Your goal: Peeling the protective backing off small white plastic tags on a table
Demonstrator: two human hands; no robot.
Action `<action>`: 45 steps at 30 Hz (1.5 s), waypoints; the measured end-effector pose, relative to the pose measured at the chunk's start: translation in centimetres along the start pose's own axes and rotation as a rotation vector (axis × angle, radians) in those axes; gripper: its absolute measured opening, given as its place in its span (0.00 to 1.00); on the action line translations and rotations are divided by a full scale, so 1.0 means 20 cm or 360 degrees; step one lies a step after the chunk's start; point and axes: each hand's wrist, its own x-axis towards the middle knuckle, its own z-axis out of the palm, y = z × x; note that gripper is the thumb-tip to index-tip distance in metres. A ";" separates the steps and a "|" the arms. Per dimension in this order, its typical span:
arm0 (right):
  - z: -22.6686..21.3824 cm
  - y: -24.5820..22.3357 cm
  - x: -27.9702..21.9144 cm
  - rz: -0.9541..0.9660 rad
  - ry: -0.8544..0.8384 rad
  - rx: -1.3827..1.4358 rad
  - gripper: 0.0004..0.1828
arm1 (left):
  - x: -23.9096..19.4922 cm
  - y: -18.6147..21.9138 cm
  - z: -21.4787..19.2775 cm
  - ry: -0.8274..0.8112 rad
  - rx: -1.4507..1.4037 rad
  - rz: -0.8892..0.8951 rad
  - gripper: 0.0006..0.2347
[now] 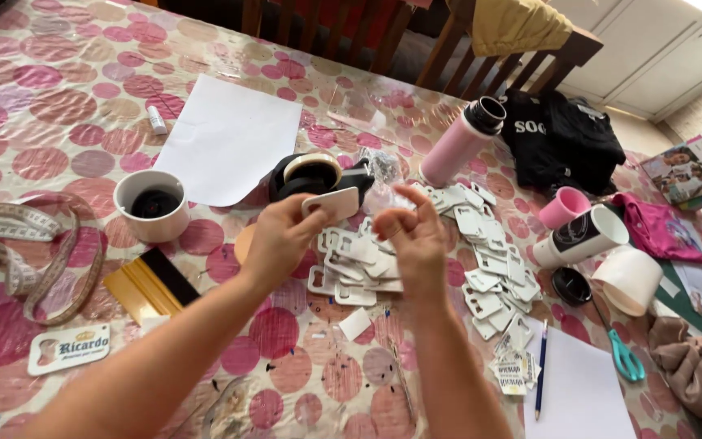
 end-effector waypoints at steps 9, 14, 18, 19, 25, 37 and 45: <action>0.13 0.25 -0.18 0.0051 0.0080 0.0266 0.14 | -0.28 -0.07 0.05 0.0099 -0.0375 0.0011 0.06; 0.14 0.24 -0.22 0.0011 0.0198 0.0242 0.14 | -0.33 0.01 0.07 0.0121 -0.0388 0.0075 0.06; 0.15 0.22 -0.23 0.0008 0.0258 0.0174 0.14 | -0.34 0.00 0.07 0.0137 -0.0284 0.0192 0.05; 0.15 0.23 -0.23 0.0006 0.0256 0.0174 0.14 | -0.35 0.01 0.08 0.0139 -0.0285 0.0194 0.05; 0.15 0.25 -0.23 -0.0009 0.0280 0.0106 0.14 | -0.36 0.02 0.08 0.0151 -0.0051 0.0467 0.03; 0.15 0.21 -0.21 0.0157 0.0287 0.0188 0.14 | -0.35 0.04 0.09 0.0186 0.0082 0.0757 0.03; 0.09 0.30 -0.21 0.0396 0.0146 0.0267 0.20 | -0.36 0.07 0.06 0.0132 0.0113 0.0806 0.03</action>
